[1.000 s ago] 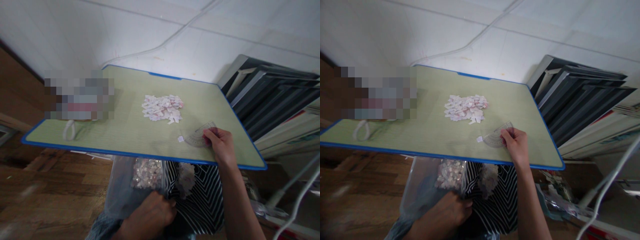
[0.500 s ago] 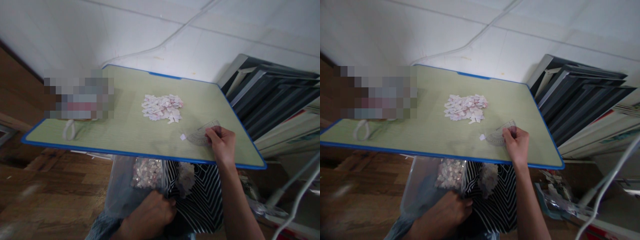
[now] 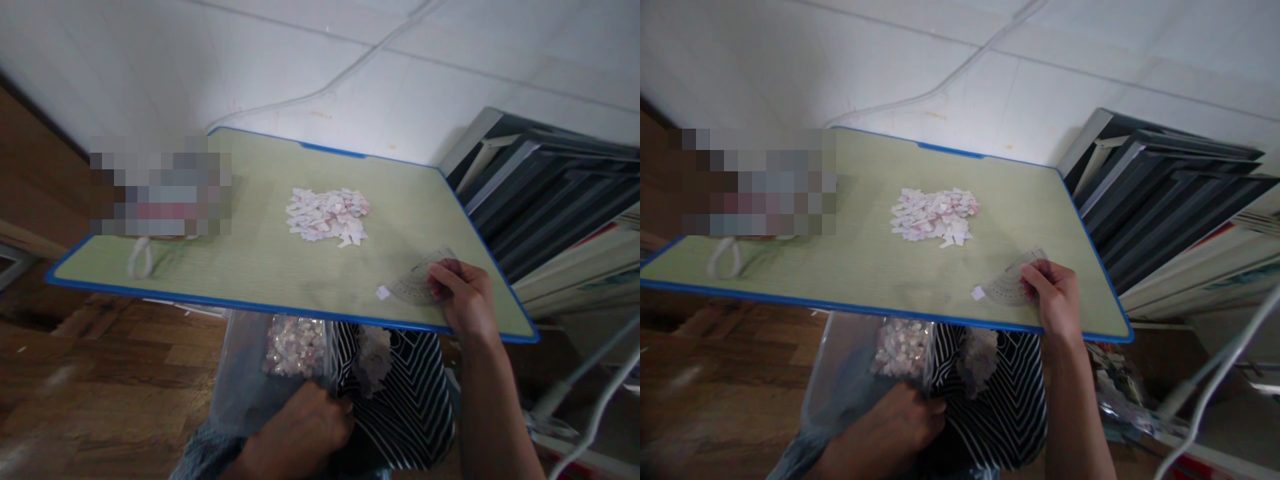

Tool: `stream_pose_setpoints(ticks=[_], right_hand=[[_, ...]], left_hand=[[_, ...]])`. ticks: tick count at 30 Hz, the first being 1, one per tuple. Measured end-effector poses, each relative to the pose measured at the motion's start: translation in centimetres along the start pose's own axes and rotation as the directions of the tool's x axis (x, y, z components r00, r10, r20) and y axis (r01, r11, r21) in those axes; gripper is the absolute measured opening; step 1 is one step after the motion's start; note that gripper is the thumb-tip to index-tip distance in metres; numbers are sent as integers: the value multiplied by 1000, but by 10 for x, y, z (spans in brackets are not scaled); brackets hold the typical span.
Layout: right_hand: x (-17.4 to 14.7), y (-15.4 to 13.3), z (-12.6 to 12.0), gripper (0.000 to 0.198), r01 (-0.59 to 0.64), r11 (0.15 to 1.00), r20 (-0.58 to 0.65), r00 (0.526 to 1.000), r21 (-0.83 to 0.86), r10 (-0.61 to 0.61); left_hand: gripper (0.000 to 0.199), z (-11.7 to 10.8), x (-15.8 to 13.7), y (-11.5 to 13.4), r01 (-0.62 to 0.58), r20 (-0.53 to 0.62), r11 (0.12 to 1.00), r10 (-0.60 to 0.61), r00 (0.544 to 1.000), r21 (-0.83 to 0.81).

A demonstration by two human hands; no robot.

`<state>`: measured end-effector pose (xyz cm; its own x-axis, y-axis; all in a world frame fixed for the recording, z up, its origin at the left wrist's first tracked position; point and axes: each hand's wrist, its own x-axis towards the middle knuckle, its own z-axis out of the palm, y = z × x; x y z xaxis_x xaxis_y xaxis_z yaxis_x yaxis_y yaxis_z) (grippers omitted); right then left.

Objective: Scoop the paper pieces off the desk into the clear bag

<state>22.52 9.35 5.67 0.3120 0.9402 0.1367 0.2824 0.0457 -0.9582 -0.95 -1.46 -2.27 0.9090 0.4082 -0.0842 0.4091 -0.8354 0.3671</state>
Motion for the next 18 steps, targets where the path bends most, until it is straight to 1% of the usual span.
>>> stream_pose_setpoints(ticks=[4, 7, 9, 11, 13, 15, 16, 18], right_hand=[[1, 1, -2, 25, -30, 996, 77, 996, -87, 37], [3, -2, -8, 28, -27, 990, 183, 982, -136, 52], [3, -5, -15, 28, -23, 987, 282, 957, -161, 69], [3, -9, -21, 31, -17, 984, 378, 922, -177, 83], [1, -11, -27, 36, -3, 984, 447, 891, -179, 84], [-1, -9, -30, 40, 9, 987, 474, 878, -163, 70], [-1, -8, -30, 39, 10, 989, 463, 884, -145, 59], [-3, -3, -29, 34, -9, 997, 379, 925, -77, 37]], left_hand=[[12, 0, 0, 0, 15, 3, 1000, -15, 1000, 3], [14, 1, 0, 1, 18, 12, 1000, -18, 1000, -2], [14, 1, -1, 1, 15, 27, 1000, -15, 1000, -4], [14, 0, -1, 1, 19, 23, 1000, -19, 1000, -1], [13, 0, -1, 1, 25, 19, 1000, -25, 1000, 0], [12, 0, -1, 1, 25, 20, 1000, -25, 999, 1], [12, 1, -1, 0, 22, 25, 1000, -22, 999, -1], [11, 2, -1, 0, 23, 31, 1000, -23, 999, -1]])
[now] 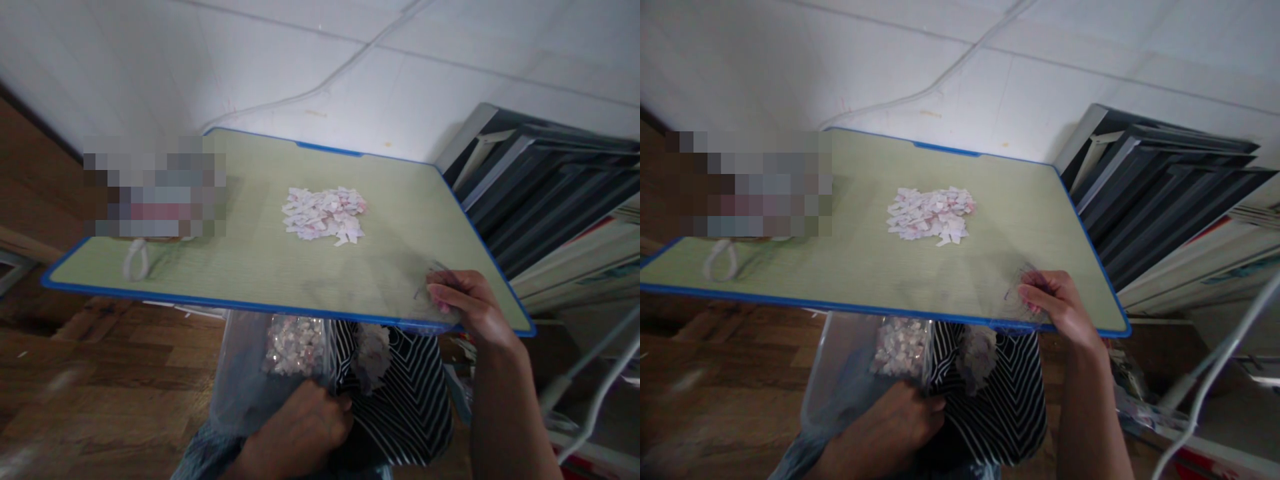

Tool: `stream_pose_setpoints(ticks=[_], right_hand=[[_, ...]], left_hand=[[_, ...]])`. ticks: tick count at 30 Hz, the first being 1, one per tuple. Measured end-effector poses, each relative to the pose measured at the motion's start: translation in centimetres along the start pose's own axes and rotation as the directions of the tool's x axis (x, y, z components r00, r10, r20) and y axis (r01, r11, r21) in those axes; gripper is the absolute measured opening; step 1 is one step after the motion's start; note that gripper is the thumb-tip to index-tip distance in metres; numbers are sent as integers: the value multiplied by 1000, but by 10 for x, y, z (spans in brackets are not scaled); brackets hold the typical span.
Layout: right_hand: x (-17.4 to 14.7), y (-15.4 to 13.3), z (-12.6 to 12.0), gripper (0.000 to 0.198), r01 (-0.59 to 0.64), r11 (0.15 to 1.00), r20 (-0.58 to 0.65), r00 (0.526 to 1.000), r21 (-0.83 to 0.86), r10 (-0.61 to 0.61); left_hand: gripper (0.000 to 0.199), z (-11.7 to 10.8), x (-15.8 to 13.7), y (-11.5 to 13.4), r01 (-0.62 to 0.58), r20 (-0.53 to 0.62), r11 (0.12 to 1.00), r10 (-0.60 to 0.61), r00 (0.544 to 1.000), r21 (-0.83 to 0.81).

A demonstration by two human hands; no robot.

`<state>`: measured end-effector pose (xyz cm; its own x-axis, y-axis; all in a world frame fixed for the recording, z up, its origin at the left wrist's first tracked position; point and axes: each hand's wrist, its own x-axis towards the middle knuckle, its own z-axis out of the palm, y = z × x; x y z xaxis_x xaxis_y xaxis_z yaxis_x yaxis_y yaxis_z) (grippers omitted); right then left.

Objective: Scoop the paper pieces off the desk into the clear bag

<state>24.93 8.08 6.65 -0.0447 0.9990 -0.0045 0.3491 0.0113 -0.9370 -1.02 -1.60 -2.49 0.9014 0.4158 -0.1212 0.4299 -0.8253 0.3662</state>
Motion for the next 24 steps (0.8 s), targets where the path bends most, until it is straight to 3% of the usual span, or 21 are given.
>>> stream_pose_setpoints(ticks=[3, 5, 7, 9, 16, 20, 24], right_hand=[[0, 5, 11, 23, 19, 994, -274, 962, 108, 11], [-2, 6, 22, 22, 27, 998, -441, 898, 61, 2], [-5, 4, 34, 22, 9, 999, -513, 858, -46, -31], [-10, 2, 45, 26, 8, 993, -516, 854, -115, -66], [-16, -15, 85, 34, 62, 959, -378, 910, -277, -168], [-10, -25, 104, 34, 149, 951, -243, 945, -269, -217], [-5, -27, 111, 34, 174, 958, -183, 959, -228, -218]], left_hand=[[12, 1, 0, 0, -1, 10, 1000, 1, 1000, -6], [14, 0, 1, 0, 2, 1, 1000, -2, 1000, -3], [17, 0, 1, 1, 13, -6, 1000, -13, 1000, -3], [18, -1, 0, 1, 12, 0, 1000, -12, 1000, -16], [18, -3, 0, 1, 0, -9, 1000, 0, 1000, -21], [14, -2, 0, 2, 17, -31, 1000, -17, 999, -5], [13, 2, 0, 1, 1, -18, 999, -1, 1000, -33]])
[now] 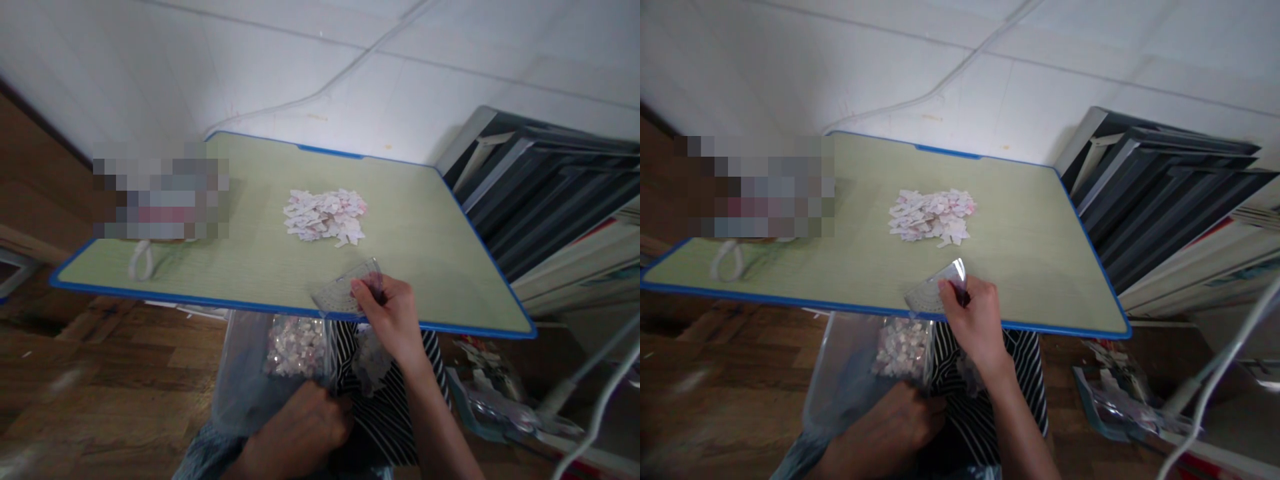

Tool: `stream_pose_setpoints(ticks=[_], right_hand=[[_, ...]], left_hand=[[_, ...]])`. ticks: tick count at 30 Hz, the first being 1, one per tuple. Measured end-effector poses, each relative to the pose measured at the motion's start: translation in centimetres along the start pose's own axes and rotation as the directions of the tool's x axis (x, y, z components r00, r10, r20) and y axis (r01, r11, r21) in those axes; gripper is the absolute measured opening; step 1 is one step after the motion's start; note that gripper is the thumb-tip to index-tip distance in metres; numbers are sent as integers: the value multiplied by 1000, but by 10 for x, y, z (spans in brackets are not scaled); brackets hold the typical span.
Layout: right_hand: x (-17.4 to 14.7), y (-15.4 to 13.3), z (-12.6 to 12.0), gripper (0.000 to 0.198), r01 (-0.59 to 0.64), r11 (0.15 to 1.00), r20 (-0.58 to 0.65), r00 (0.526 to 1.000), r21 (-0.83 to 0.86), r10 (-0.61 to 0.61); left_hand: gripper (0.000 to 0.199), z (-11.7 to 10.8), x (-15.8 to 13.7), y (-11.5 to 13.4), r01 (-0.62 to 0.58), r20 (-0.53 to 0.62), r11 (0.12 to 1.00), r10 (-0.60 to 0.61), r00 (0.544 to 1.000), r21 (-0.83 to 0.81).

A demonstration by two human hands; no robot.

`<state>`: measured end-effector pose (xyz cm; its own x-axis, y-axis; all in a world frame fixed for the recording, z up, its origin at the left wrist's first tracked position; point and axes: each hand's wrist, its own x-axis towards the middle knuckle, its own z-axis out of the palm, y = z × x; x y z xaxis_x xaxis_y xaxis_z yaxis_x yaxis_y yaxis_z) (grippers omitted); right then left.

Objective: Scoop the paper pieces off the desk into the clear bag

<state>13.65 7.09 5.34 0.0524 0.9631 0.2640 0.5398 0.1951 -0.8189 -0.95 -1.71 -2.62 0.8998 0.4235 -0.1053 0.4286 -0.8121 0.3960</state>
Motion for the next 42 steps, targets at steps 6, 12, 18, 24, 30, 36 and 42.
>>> stream_pose_setpoints(ticks=[6, 12, 18, 24, 30, 36, 42], right_hand=[[-2, 3, 0, 34, -28, 1000, 211, 977, 0, 27], [-3, 4, -2, 32, -72, 975, 217, 976, 210, 25], [-4, 5, -4, 31, -65, 962, 174, 985, 264, 18], [-6, 7, -7, 30, -64, 964, 189, 982, 257, 15], [11, 13, -29, 32, -163, 947, 343, 937, 277, 60], [67, 39, -43, 45, -176, 951, 270, 957, 254, 105], [105, 50, -30, 47, -122, 965, 192, 978, 232, 78]], left_hand=[[14, 2, 0, -1, -3, 3, 1000, 3, 1000, 17], [18, 1, -1, 1, 12, -30, 999, -11, 999, 38], [14, 3, 0, -1, -14, -40, 999, 15, 999, 45], [15, 0, 0, 0, -17, -54, 998, 20, 998, 52], [14, -8, 2, -1, -13, -33, 999, 14, 999, 35], [9, -18, 5, 0, 26, -12, 999, -25, 1000, 22], [14, -29, 8, 5, 60, 7, 997, -60, 998, 43]])
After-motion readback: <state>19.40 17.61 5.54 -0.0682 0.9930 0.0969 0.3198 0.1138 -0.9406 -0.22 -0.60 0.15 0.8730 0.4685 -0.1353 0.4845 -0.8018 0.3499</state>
